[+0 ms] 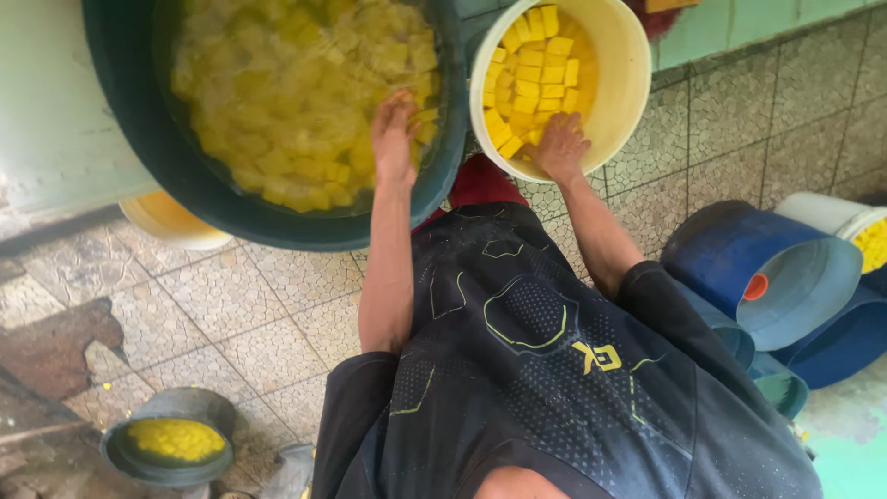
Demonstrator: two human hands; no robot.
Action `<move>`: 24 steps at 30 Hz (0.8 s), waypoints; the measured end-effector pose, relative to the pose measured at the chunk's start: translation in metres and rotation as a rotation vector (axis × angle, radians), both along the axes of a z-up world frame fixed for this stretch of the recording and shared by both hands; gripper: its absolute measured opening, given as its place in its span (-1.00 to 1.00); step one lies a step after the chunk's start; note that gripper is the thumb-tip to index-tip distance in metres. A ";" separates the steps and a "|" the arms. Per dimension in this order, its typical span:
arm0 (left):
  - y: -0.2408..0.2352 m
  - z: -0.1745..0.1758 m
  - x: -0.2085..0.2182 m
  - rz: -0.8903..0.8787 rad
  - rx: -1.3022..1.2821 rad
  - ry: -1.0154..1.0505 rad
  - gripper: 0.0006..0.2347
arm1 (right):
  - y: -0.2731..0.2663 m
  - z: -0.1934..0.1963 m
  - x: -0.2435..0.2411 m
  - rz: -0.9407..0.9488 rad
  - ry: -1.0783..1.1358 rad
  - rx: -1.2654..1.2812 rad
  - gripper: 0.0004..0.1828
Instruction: The person repeatedly scoops yellow cubed fruit from a large basin of water and transfers it into a white bucket. The hands move the fruit in handfuls, rinsing it in the water before placing it into the bucket.
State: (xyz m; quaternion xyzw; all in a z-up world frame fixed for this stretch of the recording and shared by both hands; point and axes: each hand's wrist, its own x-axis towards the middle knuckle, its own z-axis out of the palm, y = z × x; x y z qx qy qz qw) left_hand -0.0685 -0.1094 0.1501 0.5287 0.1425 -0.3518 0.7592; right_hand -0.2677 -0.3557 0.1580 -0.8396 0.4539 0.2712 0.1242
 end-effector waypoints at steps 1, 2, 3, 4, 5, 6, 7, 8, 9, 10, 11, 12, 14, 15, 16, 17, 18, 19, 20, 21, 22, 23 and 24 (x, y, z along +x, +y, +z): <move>0.011 -0.006 0.003 0.020 0.038 0.020 -0.71 | 0.002 -0.008 -0.002 0.041 0.029 -0.022 -0.08; 0.024 -0.014 0.006 0.048 0.079 0.040 -0.72 | 0.003 -0.017 -0.002 0.099 0.053 -0.030 -0.08; 0.037 -0.023 0.008 0.077 0.120 0.060 -0.72 | 0.003 -0.024 -0.004 0.157 0.080 -0.025 -0.08; 0.051 -0.033 0.011 0.097 0.152 0.077 -0.72 | 0.000 -0.031 -0.001 0.219 0.103 -0.012 -0.07; 0.066 -0.045 0.011 0.118 0.183 0.094 -0.71 | -0.005 -0.036 0.002 0.270 0.132 0.011 -0.07; 0.081 -0.058 0.010 0.139 0.214 0.110 -0.71 | -0.005 -0.039 0.002 0.305 0.170 0.039 -0.07; 0.098 -0.071 0.008 0.165 0.247 0.098 -0.71 | -0.004 -0.038 0.003 0.344 0.214 0.078 -0.06; 0.114 -0.084 0.004 0.188 0.274 0.086 -0.71 | -0.006 -0.032 0.005 0.372 0.247 0.108 -0.06; 0.130 -0.096 0.000 0.211 0.302 0.074 -0.72 | -0.009 -0.021 0.009 0.399 0.225 0.119 -0.05; 0.145 -0.108 -0.004 0.225 0.353 0.077 -0.72 | -0.015 -0.005 0.013 0.419 0.150 0.106 0.00; 0.160 -0.119 -0.007 0.239 0.403 0.081 -0.72 | -0.014 0.010 0.021 0.437 0.075 0.094 0.05; 0.167 -0.131 -0.008 0.257 0.448 0.086 -0.72 | -0.013 0.025 0.033 0.313 0.089 0.008 -0.11; 0.171 -0.151 -0.009 0.230 0.531 0.056 -0.72 | 0.005 0.056 0.052 0.194 -0.182 -0.109 -0.40; 0.173 -0.158 -0.012 0.213 0.574 0.046 -0.71 | 0.019 0.068 0.062 0.198 -0.465 -0.132 -0.53; 0.169 -0.165 -0.009 0.080 0.686 -0.002 -0.71 | 0.034 0.075 0.078 0.196 -0.756 -0.151 -0.65; 0.162 -0.169 -0.007 -0.055 0.796 -0.050 -0.71 | 0.054 0.071 0.101 0.127 -0.870 0.008 -0.74; 0.153 -0.173 -0.007 -0.197 0.903 -0.097 -0.69 | 0.077 0.060 0.124 0.053 -0.975 0.167 -0.81; 0.145 -0.176 -0.008 -0.194 0.953 -0.373 -0.68 | 0.100 0.046 0.145 0.081 -1.033 0.333 -0.77; 0.137 -0.178 -0.007 -0.187 0.995 -0.653 -0.65 | 0.120 0.028 0.169 0.110 -1.089 0.501 -0.72; 0.130 -0.181 -0.006 -0.180 1.027 -0.935 -0.61 | 0.135 0.006 0.192 0.200 -0.939 0.438 -0.68; 0.125 -0.185 -0.006 -0.283 1.116 -0.900 -0.62 | 0.145 -0.018 0.210 0.281 -0.787 0.372 -0.63; 0.120 -0.191 -0.004 -0.387 1.203 -0.861 -0.63 | 0.154 -0.044 0.226 0.401 -0.706 0.270 -0.57; 0.115 -0.199 0.002 -0.489 1.286 -0.819 -0.64 | 0.162 -0.073 0.242 0.521 -0.624 0.165 -0.50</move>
